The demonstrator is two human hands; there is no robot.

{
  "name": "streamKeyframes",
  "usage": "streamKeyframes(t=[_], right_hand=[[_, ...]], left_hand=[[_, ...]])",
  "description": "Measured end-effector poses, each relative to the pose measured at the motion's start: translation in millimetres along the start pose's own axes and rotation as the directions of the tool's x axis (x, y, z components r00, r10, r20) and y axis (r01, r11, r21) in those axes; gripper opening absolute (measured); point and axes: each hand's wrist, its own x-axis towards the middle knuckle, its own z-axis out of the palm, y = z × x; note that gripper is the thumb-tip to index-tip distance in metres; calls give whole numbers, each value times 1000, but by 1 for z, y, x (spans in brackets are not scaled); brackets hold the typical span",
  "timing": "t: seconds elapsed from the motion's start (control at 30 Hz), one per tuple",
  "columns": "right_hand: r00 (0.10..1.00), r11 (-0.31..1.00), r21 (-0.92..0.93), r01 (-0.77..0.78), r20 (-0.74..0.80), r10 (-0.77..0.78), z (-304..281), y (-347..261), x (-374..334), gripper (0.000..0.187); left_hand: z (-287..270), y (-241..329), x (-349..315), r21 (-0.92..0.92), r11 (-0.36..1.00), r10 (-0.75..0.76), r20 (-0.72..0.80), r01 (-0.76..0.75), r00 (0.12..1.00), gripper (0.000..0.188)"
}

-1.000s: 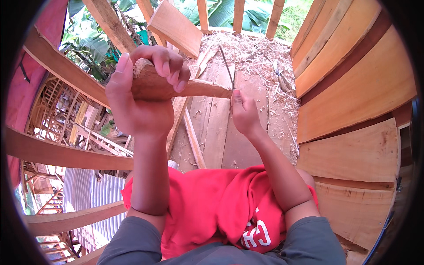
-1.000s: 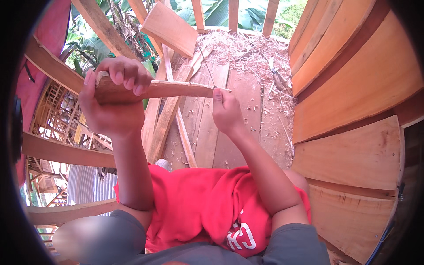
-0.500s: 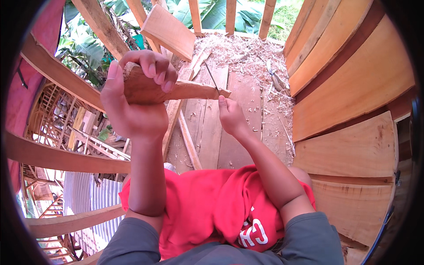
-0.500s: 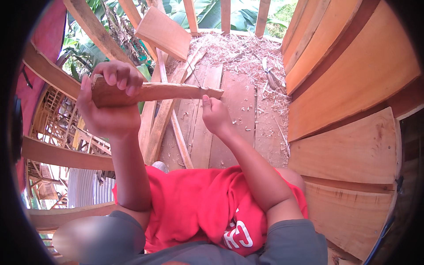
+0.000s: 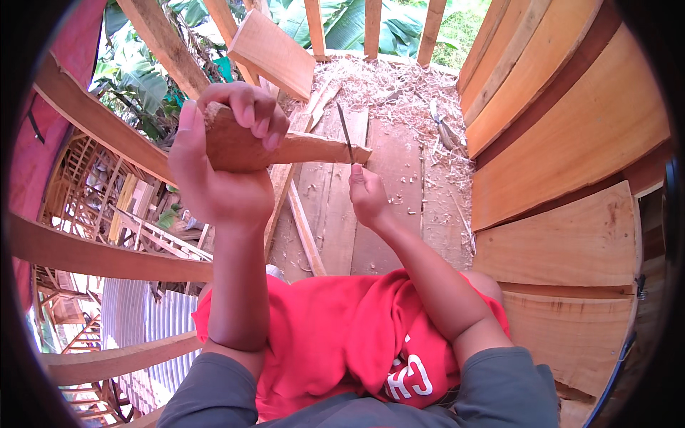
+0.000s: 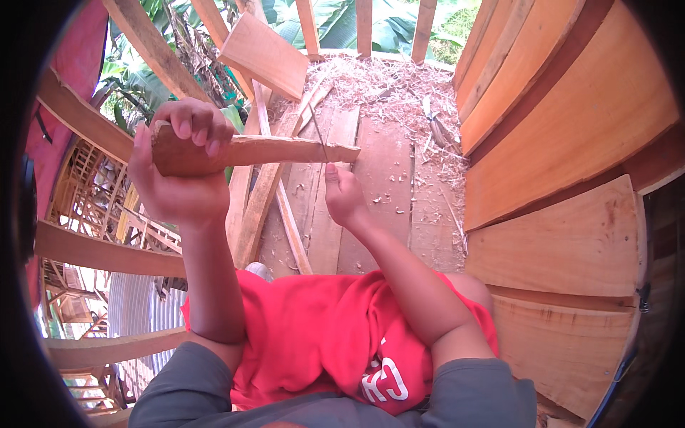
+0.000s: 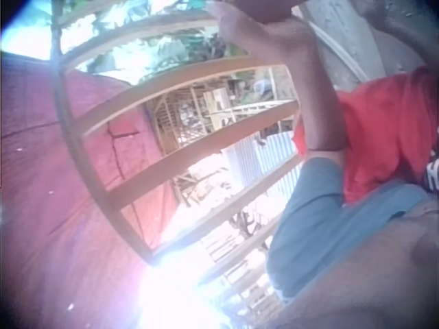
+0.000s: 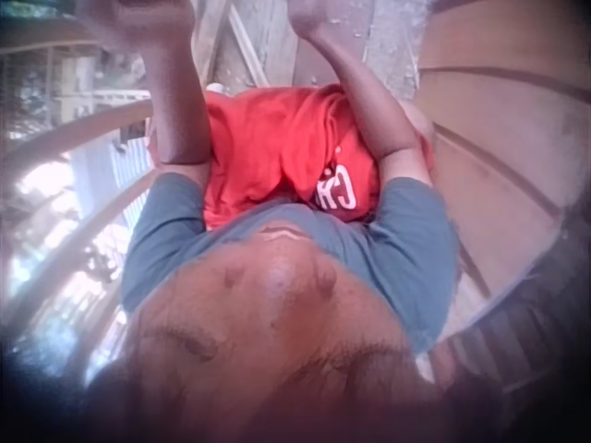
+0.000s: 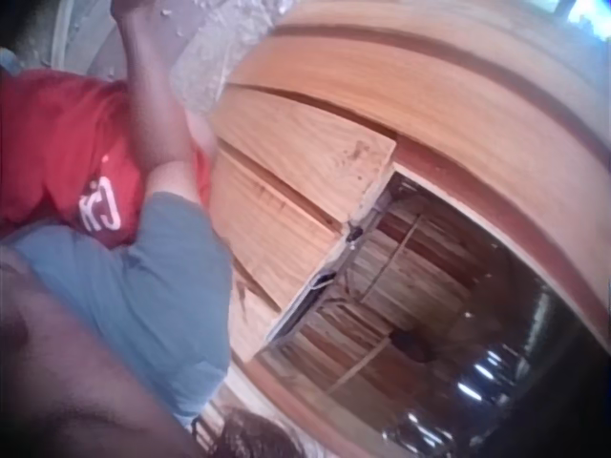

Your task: The person is carving a small wooden stick using a knife. They hold the stick in their left hand and use the knife in their right hand to shave off thin layers of wood, creating a pointed tip. The person rotates the stick periodically to shape it evenly.

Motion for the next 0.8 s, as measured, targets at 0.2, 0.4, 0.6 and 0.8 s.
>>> streamKeyframes(t=[0.2, 0.4, 0.6, 0.8], right_hand=[[995, 994, 49, -96, 47, 94, -6, -26, 5, 50], [965, 969, -45, -243, 88, 247, -3, -17, 11, 49], [980, 980, -6, -199, 25, 199, 1, 9, 11, 52], [998, 999, 8, 50, -33, -50, -15, -18, 7, 50]], left_hand=[[-12, 6, 3, -39, 999, -6, -35, 5, 999, 40], [-7, 3, 1, -24, 1000, -13, 16, 13, 1000, 40], [12, 0, -4, 33, 999, -21, -68, 23, 997, 40], [-2, 2, -3, -31, 999, -7, 126, 11, 992, 42]])
